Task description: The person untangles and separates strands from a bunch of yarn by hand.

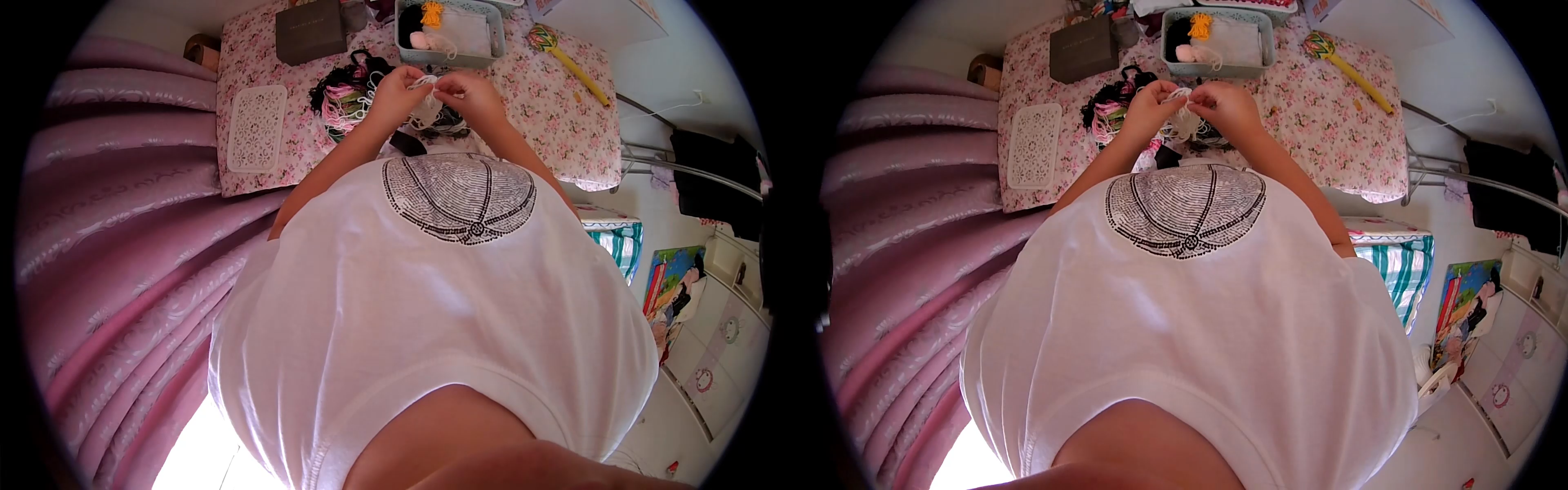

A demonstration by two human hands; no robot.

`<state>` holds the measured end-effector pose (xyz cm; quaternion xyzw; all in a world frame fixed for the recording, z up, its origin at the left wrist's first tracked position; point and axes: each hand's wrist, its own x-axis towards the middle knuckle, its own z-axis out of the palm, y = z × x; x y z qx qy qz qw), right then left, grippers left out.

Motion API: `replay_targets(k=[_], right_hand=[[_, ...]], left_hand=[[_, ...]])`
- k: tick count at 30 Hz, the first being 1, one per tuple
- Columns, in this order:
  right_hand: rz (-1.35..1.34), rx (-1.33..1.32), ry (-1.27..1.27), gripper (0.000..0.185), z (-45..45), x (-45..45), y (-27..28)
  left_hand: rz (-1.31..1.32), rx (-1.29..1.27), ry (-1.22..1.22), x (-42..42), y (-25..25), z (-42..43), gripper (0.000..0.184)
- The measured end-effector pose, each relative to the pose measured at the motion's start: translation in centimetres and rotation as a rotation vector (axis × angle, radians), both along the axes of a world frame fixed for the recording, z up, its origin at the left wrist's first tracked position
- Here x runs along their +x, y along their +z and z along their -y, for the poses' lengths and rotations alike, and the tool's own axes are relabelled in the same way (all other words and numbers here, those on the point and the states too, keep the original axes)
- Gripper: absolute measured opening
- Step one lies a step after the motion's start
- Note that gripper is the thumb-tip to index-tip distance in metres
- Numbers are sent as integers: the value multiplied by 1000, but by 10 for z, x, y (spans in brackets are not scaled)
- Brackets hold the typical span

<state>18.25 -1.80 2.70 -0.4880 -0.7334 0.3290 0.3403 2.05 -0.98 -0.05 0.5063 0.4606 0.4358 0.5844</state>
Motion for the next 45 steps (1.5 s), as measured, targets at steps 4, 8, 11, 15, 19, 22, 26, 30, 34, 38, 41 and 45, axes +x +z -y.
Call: replay_targets(k=[4,8,11,15,19,22,26,30,34,38,41,45], right_hand=[[99,45,48,13,0,1,6],[141,61,79,12,2,0,10],[184,75,72,12,-1,1,8],[182,67,64,12,0,1,11],[161,110,79,12,0,1,8],[150,121,106,12,0,2,6],[108,181,157,12,1,2,9],[-134,-63,103,13,-4,6,-6],[-196,-167,34,16,-1,7,-6],[116,395,50,17,1,-1,12],[226,454,105,16,-1,1,9],[65,211,47,12,0,4,1]], left_hand=[[50,-79,-36,-2,-1,0,22],[-166,190,-17,0,-2,0,22],[-637,680,119,1,23,9,18],[-576,481,9,1,23,8,18],[-210,20,-168,-4,4,1,19],[-121,-64,-210,-7,1,-4,17],[-126,-222,-217,-10,9,-5,16],[-83,-207,-141,-10,3,-5,17],[24,-54,-22,-3,2,-2,16],[-232,110,-22,-4,0,-2,15],[-387,156,-31,-3,12,3,14],[-410,140,-64,-5,16,3,14]])
